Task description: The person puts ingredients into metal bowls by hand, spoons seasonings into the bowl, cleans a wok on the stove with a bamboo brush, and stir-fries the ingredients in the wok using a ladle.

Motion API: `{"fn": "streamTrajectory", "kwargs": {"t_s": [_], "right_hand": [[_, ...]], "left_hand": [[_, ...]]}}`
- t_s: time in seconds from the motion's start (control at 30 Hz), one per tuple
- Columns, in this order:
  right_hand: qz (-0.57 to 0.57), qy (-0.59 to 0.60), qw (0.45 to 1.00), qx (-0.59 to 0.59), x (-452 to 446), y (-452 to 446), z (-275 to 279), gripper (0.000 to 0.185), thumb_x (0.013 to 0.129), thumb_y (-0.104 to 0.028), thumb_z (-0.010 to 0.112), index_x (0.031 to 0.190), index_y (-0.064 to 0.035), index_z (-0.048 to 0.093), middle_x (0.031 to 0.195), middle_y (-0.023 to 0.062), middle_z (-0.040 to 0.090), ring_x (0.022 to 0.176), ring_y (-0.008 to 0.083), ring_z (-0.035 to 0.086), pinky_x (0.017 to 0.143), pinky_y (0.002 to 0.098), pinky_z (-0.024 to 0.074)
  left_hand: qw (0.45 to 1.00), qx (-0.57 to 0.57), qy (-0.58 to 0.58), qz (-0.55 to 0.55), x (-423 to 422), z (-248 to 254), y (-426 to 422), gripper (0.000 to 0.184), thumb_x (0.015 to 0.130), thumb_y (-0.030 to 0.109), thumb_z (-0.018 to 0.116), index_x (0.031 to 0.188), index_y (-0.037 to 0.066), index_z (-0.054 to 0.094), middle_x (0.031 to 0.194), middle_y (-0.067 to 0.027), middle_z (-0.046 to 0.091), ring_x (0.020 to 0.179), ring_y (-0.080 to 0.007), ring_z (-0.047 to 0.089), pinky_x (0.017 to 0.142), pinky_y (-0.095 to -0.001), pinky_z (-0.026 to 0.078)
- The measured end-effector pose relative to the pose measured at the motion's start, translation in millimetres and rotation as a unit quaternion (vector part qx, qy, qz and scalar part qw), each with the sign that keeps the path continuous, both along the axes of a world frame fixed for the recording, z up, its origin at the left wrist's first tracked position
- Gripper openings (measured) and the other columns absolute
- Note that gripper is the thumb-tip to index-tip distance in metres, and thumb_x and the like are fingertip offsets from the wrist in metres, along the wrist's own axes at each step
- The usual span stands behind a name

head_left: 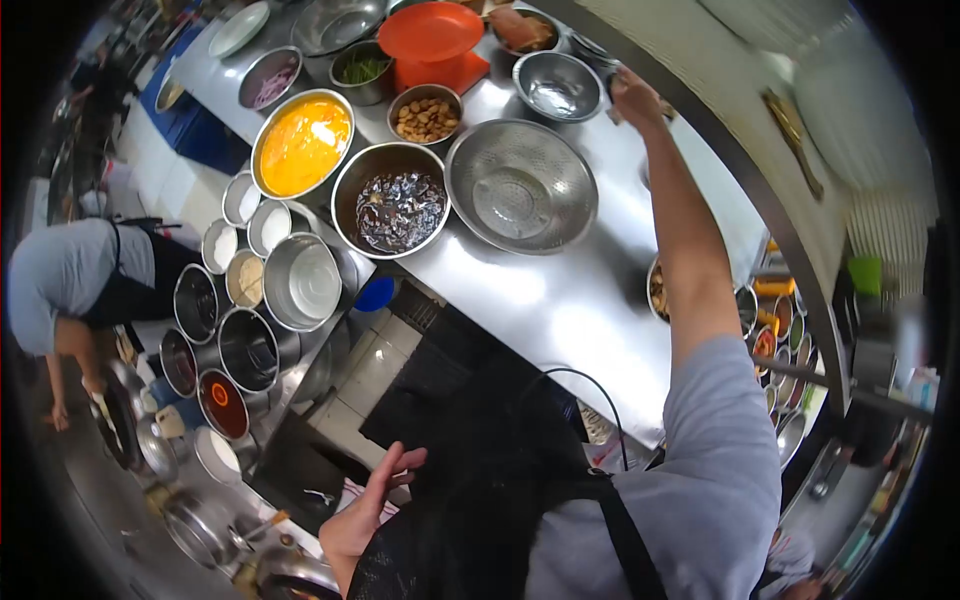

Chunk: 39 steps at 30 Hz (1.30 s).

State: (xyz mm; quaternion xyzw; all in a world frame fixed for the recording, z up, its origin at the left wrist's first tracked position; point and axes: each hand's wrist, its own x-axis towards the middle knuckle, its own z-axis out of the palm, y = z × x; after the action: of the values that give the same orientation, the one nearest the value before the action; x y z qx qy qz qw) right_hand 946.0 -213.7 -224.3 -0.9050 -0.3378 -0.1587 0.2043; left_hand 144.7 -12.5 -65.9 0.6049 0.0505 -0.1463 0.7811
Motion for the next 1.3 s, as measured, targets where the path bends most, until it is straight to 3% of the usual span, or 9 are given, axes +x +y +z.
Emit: {"fn": "streamTrajectory", "kwargs": {"t_s": [0.07,0.17,0.23,0.4,0.53,0.63,1.1,1.2,1.3], "right_hand": [[0.021,0.011,1.000,0.008,62.2,9.6,-25.7,0.030,0.096,-0.021,0.060,0.119,-0.0067,0.071,0.121,0.0189,0.070,0.116,0.0360,0.065,0.106,0.0445,0.0471],[-0.062,-0.053,0.983,-0.164,134.8,21.9,-50.7,0.036,0.098,-0.026,0.055,0.124,-0.0035,0.067,0.129,0.0250,0.067,0.124,0.0399,0.062,0.109,0.0449,0.0450],[-0.060,-0.029,0.982,-0.178,140.1,19.8,-58.6,0.037,0.098,-0.026,0.055,0.124,-0.0034,0.067,0.129,0.0252,0.067,0.123,0.0402,0.062,0.108,0.0452,0.0453],[-0.039,0.026,0.990,-0.130,111.4,25.7,-36.3,0.037,0.099,-0.025,0.054,0.125,-0.0029,0.067,0.124,0.0262,0.068,0.120,0.0421,0.063,0.105,0.0468,0.0467],[-0.027,0.040,0.994,-0.101,92.4,35.5,-19.3,0.037,0.099,-0.025,0.054,0.126,-0.0025,0.067,0.121,0.0271,0.069,0.118,0.0436,0.064,0.103,0.0480,0.0479],[-0.037,0.046,0.994,-0.089,75.3,38.5,-1.4,0.039,0.100,-0.025,0.056,0.131,-0.0024,0.064,0.121,0.0251,0.069,0.116,0.0399,0.065,0.102,0.0465,0.0485],[-0.060,0.044,0.997,-0.006,62.8,26.4,-5.2,0.032,0.102,-0.022,0.061,0.124,-0.0003,0.065,0.119,0.0205,0.070,0.105,0.0272,0.070,0.098,0.0386,0.0534],[-0.055,0.035,0.996,0.063,45.9,22.1,8.0,0.030,0.102,-0.022,0.062,0.123,0.0002,0.065,0.119,0.0196,0.071,0.103,0.0245,0.071,0.097,0.0369,0.0544],[-0.017,0.081,0.965,0.247,-25.6,11.4,50.8,0.029,0.103,-0.021,0.063,0.122,0.0006,0.065,0.118,0.0186,0.071,0.100,0.0217,0.072,0.096,0.0352,0.0555]], "left_hand": [[0.996,-0.005,0.069,0.056,-0.3,3.9,-9.2,0.119,0.082,0.020,0.087,0.167,0.009,0.005,0.163,-0.0252,0.034,0.149,-0.0353,0.039,0.119,-0.0470,0.034],[0.988,-0.036,0.128,0.078,13.0,1.4,-14.7,0.118,0.080,0.019,0.089,0.167,0.009,0.010,0.163,-0.0225,0.036,0.149,-0.0338,0.040,0.119,-0.0470,0.034],[0.983,-0.035,0.157,0.089,24.8,-0.9,-15.0,0.118,0.079,0.018,0.090,0.167,0.009,0.012,0.163,-0.0208,0.037,0.149,-0.0327,0.041,0.119,-0.0461,0.034],[0.985,-0.022,0.148,0.089,53.9,-24.8,3.3,0.118,0.074,0.015,0.093,0.166,0.010,0.019,0.161,-0.0166,0.041,0.146,-0.0286,0.044,0.118,-0.0433,0.035],[0.980,0.011,0.184,0.075,71.2,-32.4,13.9,0.124,0.067,0.022,0.099,0.165,0.009,0.023,0.157,-0.0150,0.047,0.144,-0.0260,0.047,0.118,-0.0420,0.036],[0.984,0.022,0.166,0.059,84.4,-33.5,18.7,0.123,0.068,0.029,0.099,0.164,0.008,0.025,0.157,-0.0149,0.047,0.143,-0.0261,0.048,0.118,-0.0418,0.037],[0.985,0.004,0.166,0.049,101.7,-40.7,15.0,0.118,0.072,0.033,0.095,0.163,0.006,0.026,0.157,-0.0157,0.047,0.144,-0.0267,0.046,0.119,-0.0423,0.035],[0.987,0.007,0.152,0.046,99.7,-43.6,11.5,0.110,0.077,0.032,0.093,0.163,0.008,0.029,0.156,-0.0145,0.050,0.143,-0.0262,0.048,0.118,-0.0418,0.035],[0.988,-0.005,0.154,0.030,99.5,-48.9,12.1,0.106,0.079,0.030,0.091,0.162,0.007,0.031,0.155,-0.0140,0.051,0.143,-0.0256,0.049,0.117,-0.0410,0.035]]}}
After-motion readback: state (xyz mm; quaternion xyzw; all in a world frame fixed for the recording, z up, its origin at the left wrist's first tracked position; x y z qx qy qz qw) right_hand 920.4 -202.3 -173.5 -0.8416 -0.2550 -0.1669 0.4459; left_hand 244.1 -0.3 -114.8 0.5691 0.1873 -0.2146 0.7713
